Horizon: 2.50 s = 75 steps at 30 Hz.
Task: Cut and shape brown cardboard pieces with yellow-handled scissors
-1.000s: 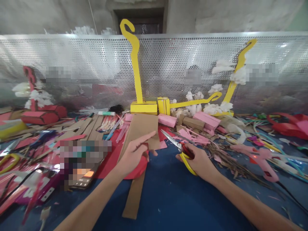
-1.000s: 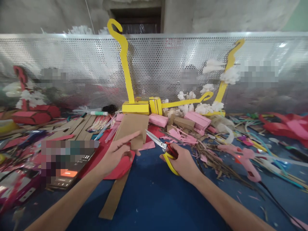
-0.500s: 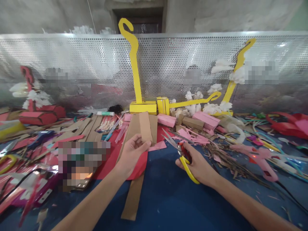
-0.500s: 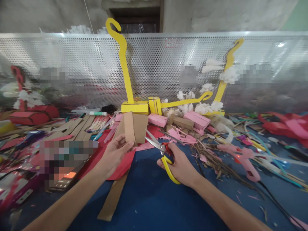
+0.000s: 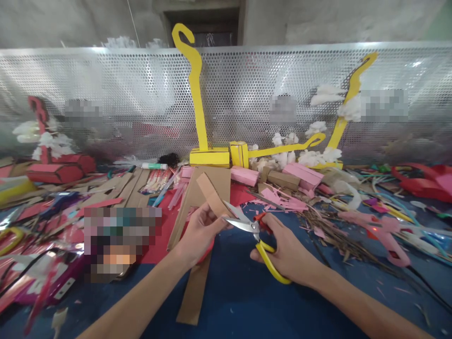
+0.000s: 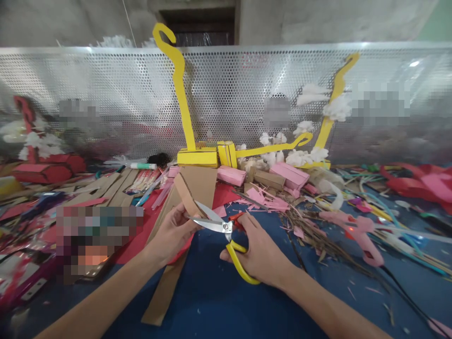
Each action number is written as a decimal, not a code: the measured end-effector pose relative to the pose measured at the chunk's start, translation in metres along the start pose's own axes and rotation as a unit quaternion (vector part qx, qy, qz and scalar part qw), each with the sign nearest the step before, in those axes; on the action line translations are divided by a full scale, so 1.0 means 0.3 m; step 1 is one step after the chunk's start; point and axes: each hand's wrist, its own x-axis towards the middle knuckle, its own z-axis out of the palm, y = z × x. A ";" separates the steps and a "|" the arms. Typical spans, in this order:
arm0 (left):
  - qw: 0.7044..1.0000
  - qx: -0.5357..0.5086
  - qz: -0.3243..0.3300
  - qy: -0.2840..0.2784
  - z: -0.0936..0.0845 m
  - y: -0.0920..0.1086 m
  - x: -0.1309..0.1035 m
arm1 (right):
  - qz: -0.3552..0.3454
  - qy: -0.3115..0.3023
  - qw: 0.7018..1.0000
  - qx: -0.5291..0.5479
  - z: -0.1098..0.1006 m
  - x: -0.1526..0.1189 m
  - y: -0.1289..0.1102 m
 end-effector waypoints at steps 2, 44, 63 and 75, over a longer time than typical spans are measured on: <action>1.000 -0.004 0.015 -0.007 0.012 -0.004 -0.002 | 0.000 0.008 1.000 0.004 0.004 -0.001 -0.006; 0.999 -0.040 0.013 0.017 0.063 -0.008 -0.021 | -0.038 0.062 0.997 -0.023 0.016 0.004 0.007; 0.998 -0.064 0.017 0.017 0.038 -0.036 -0.012 | 0.009 0.073 0.997 -0.016 0.014 0.002 0.017; 0.998 -0.054 0.019 0.038 0.038 -0.021 -0.002 | 0.024 0.079 0.997 -0.012 0.018 0.010 0.021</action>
